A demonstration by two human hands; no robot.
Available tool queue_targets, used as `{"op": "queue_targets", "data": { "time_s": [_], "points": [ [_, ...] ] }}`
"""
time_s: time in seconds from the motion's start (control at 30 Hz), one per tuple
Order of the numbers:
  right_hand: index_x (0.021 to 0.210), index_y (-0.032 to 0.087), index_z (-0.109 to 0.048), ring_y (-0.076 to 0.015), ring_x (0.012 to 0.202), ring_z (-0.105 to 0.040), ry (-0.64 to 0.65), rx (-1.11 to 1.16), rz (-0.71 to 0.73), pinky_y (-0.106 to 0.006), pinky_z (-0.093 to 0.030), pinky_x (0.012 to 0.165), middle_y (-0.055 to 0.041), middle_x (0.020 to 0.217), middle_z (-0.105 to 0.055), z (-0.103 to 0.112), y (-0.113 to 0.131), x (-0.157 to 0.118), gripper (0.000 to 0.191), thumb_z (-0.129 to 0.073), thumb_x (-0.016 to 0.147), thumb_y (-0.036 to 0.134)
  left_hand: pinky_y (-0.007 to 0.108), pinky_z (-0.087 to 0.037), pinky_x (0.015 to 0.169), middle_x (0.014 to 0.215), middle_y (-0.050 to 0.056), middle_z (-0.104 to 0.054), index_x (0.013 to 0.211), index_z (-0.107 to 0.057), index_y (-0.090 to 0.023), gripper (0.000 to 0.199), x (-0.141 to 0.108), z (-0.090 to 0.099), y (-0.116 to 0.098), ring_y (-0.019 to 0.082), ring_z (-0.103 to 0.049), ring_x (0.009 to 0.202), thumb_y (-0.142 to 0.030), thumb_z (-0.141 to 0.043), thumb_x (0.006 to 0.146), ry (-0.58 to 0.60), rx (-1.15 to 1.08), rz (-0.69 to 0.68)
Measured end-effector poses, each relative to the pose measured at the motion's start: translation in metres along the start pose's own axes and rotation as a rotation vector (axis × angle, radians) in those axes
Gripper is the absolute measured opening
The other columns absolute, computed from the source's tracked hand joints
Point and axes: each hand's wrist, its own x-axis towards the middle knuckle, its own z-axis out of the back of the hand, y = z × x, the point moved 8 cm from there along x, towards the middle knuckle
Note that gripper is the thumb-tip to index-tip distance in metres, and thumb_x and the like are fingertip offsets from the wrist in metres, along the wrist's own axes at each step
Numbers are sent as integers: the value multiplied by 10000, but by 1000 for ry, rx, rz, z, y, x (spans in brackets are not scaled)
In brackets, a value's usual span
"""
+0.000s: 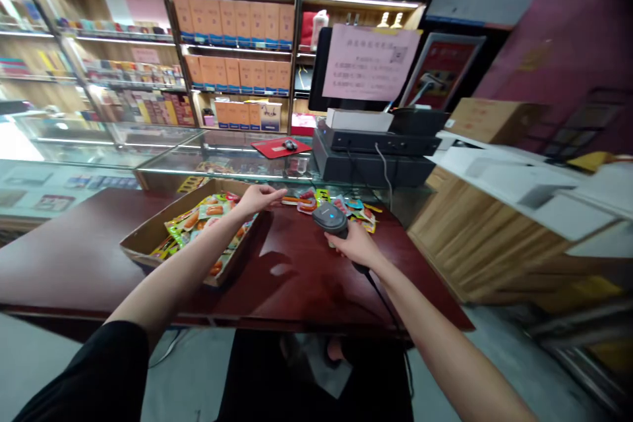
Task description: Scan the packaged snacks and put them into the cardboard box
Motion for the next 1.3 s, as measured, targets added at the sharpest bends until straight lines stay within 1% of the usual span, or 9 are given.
{"op": "queue_targets", "data": {
  "time_s": [0.17,0.33,0.53,0.67,0.8,0.9,1.07,1.2,1.3],
  "points": [
    [961,159,-697,-207,581,-661,-55,-96,-97,-271,-468,576,-46,644,-692,38,-39,-20,356,-629,769,451,226,-446,549,667,50,-691,720,-722,-150,502,23,-85,1,149,-622,612,-641,-704,620,163,225,-114],
    [890,149,-677,-191,541,-645,-105,-99,-195,-248,-448,537,-44,597,-678,64,-73,-40,278,-628,764,392,230,-409,554,657,30,-684,727,-739,-164,431,30,-157,1,142,-595,593,-588,-693,664,318,465,-283],
    [909,159,-693,-200,596,-659,-143,-84,-208,-266,-471,577,-40,654,-696,78,-92,-54,292,-611,776,407,243,-435,692,795,27,-703,849,-755,-214,319,25,-216,3,192,-630,745,-338,-810,560,556,662,-521],
    [955,172,-699,-233,775,-689,-196,-93,-212,-294,-500,675,-68,816,-731,86,-99,-59,307,-618,776,407,260,-439,787,971,63,-695,858,-754,-239,318,14,-236,12,237,-624,911,-176,-782,548,644,835,-629],
    [963,169,-703,-246,876,-689,-201,-84,-202,-311,-508,746,-87,921,-740,88,-100,-60,290,-629,768,369,276,-442,778,968,101,-695,858,-759,-221,283,10,-235,12,245,-632,907,-79,-670,630,643,875,-660],
    [991,168,-699,-248,897,-690,-189,-72,-182,-307,-512,742,-85,908,-742,85,-95,-60,307,-631,770,370,282,-446,759,880,89,-714,867,-765,-219,220,17,-216,1,237,-646,836,-140,-669,685,582,766,-599],
    [980,160,-691,-245,783,-703,-119,-56,-166,-288,-511,654,-63,745,-729,68,-78,-55,305,-628,780,381,259,-481,661,757,45,-721,882,-765,-182,261,31,-157,-2,186,-651,691,-368,-744,700,445,301,-213],
    [1000,173,-699,-261,891,-700,-73,-32,-100,-306,-518,726,-83,911,-743,44,-57,-42,317,-644,778,392,273,-541,670,841,69,-733,905,-741,-145,395,20,-114,19,162,-669,701,-370,-839,595,356,-155,122],
    [1054,181,-690,-270,966,-683,-35,8,-42,-342,-513,808,-87,1007,-736,22,-40,-29,342,-649,781,383,285,-570,692,851,91,-730,872,-724,-116,384,11,-88,30,168,-685,741,-293,-871,565,308,-315,209]
  ]
}}
